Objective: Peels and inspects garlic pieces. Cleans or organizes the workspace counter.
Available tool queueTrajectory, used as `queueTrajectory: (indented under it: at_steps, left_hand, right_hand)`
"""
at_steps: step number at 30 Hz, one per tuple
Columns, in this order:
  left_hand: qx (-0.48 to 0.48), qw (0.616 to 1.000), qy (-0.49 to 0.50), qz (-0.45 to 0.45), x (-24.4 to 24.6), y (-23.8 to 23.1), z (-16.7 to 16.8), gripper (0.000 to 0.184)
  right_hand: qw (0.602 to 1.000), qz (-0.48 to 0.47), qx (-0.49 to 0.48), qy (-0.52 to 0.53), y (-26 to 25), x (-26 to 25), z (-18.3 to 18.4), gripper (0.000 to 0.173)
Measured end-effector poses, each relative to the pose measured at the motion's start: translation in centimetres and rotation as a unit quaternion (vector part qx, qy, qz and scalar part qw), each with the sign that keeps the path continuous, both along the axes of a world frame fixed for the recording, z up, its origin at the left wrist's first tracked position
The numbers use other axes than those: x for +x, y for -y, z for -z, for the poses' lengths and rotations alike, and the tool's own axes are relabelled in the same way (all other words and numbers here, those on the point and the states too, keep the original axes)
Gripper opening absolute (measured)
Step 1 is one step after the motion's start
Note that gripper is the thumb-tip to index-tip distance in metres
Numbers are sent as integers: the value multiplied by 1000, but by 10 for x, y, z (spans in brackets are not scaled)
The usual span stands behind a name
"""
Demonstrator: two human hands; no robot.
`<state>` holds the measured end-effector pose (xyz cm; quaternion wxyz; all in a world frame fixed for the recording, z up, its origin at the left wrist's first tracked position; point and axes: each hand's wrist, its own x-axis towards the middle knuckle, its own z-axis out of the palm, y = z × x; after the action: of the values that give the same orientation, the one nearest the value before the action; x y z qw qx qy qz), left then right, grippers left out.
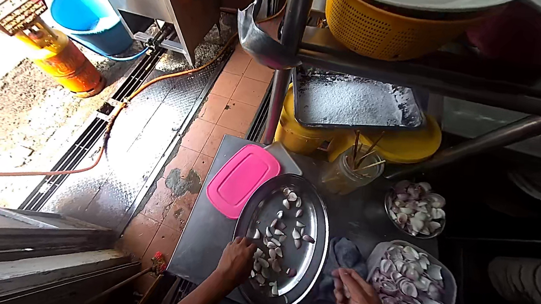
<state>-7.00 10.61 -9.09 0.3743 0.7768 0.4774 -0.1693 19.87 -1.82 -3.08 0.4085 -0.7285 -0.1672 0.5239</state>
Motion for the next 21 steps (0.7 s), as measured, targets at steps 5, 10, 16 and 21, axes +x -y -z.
queueTrajectory:
  at_steps: [5, 10, 16, 21]
  left_hand:
    - [51, 998, -23, -3, 7, 25, 25, 32]
    - [34, 992, 57, -109, 3, 31, 18, 28]
    - [59, 996, 16, -63, -1, 48, 26, 34]
    - [55, 997, 4, -53, 11, 68, 34, 28]
  right_hand:
    - [981, 40, 17, 191, 51, 79, -29, 37]
    - [985, 162, 20, 64, 72, 125, -41, 64]
    - [966, 178, 47, 181, 89, 139, -28, 50]
    - [965, 136, 60, 217, 106, 148, -15, 37]
